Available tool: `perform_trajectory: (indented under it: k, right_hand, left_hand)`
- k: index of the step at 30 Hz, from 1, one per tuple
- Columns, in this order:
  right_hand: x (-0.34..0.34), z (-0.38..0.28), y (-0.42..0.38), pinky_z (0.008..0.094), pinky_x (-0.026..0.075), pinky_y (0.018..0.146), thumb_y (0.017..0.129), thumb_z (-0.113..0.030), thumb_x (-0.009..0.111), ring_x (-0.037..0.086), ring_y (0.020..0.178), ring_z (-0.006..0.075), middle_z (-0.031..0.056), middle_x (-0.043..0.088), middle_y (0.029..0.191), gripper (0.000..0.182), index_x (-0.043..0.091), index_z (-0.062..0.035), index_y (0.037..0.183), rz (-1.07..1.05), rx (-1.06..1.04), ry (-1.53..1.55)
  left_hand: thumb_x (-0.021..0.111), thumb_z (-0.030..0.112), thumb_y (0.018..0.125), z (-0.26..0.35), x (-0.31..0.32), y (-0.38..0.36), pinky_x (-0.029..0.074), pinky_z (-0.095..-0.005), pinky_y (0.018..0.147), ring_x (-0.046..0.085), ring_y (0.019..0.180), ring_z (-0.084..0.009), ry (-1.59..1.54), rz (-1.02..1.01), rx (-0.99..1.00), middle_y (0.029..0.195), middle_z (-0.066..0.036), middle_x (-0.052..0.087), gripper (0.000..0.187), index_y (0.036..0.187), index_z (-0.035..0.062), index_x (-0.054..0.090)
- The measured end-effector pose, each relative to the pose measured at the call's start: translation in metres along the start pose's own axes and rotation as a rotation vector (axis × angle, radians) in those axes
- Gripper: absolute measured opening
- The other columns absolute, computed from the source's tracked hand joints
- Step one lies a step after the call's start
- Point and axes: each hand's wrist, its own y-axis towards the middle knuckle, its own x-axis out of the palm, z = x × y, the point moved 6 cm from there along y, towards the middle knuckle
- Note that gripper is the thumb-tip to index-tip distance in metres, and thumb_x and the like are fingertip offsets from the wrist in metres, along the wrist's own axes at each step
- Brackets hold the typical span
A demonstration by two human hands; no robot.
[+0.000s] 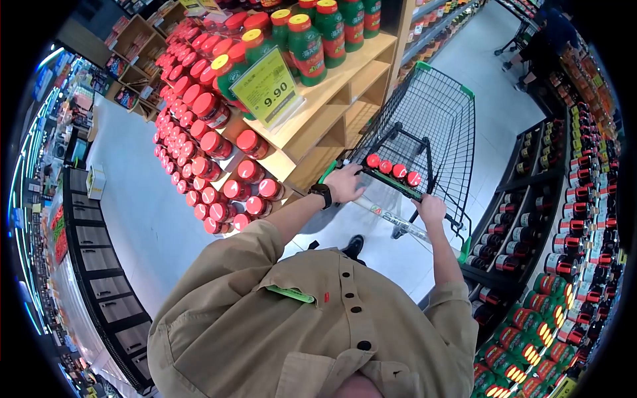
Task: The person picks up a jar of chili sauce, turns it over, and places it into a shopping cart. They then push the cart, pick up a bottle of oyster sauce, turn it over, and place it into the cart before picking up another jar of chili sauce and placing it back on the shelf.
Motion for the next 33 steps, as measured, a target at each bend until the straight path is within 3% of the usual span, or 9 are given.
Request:
perform_trajectory:
  k: [4,10,14,20,26,33]
  right_hand:
    - [0.001,0.012,0.027,0.0442,0.054,0.063,0.078,-0.049,0.078,0.069,0.070,0.0321,0.0122,0.069,0.070,0.034,0.076,-0.0146,0.083,-0.007,-0.011,0.003]
    - [-0.007,0.021,0.061,0.0454,0.054,0.061,0.079,-0.049,0.076,0.069,0.067,0.0342,0.0136,0.069,0.069,0.037,0.074,-0.0124,0.077,0.031,-0.045,0.022]
    - [-0.005,0.033,0.083,0.0434,0.055,0.064,0.078,-0.051,0.076,0.070,0.070,0.0311,0.0106,0.070,0.070,0.039,0.073,-0.0127,0.077,0.020,-0.044,0.000]
    - [-0.005,0.044,0.115,0.0425,0.055,0.066,0.079,-0.050,0.076,0.070,0.071,0.0301,0.0095,0.070,0.072,0.037,0.074,-0.0137,0.081,-0.022,-0.041,-0.029]
    - [-0.016,0.047,0.144,0.0423,0.055,0.064,0.078,-0.049,0.077,0.069,0.071,0.0304,0.0101,0.070,0.071,0.036,0.074,-0.0128,0.081,0.012,-0.053,0.004]
    - [-0.023,0.052,0.179,0.0443,0.055,0.065,0.080,-0.052,0.074,0.070,0.074,0.0314,0.0115,0.071,0.074,0.037,0.073,-0.0154,0.087,-0.040,-0.010,-0.037]
  left_hand:
    - [0.055,0.041,0.091,-0.004,-0.002,0.027,0.050,-0.0432,0.097,0.054,0.124,-0.0324,0.002,0.045,0.003,0.138,-0.017,0.055,0.044,0.092,0.0009,0.072]
    - [0.055,0.038,0.090,-0.013,-0.008,0.061,0.049,-0.0432,0.099,0.054,0.125,-0.0317,0.002,0.027,-0.046,0.141,-0.014,0.053,0.039,0.097,0.0038,0.072]
    - [0.054,0.036,0.091,-0.014,-0.011,0.083,0.050,-0.0430,0.096,0.057,0.118,-0.0319,0.009,0.044,-0.047,0.136,-0.015,0.056,0.038,0.094,0.0023,0.072]
    - [0.055,0.038,0.091,-0.014,-0.021,0.108,0.050,-0.0410,0.097,0.056,0.122,-0.0291,0.009,0.079,-0.060,0.138,-0.013,0.055,0.042,0.093,0.0012,0.074]
    - [0.055,0.035,0.091,-0.024,-0.029,0.138,0.048,-0.0423,0.100,0.052,0.129,-0.0311,-0.013,-0.017,-0.113,0.142,-0.014,0.052,0.037,0.094,0.0022,0.072]
    - [0.055,0.038,0.090,-0.041,-0.031,0.175,0.051,-0.0423,0.093,0.053,0.121,-0.0307,-0.026,0.064,-0.034,0.131,-0.016,0.057,0.042,0.085,0.0003,0.074]
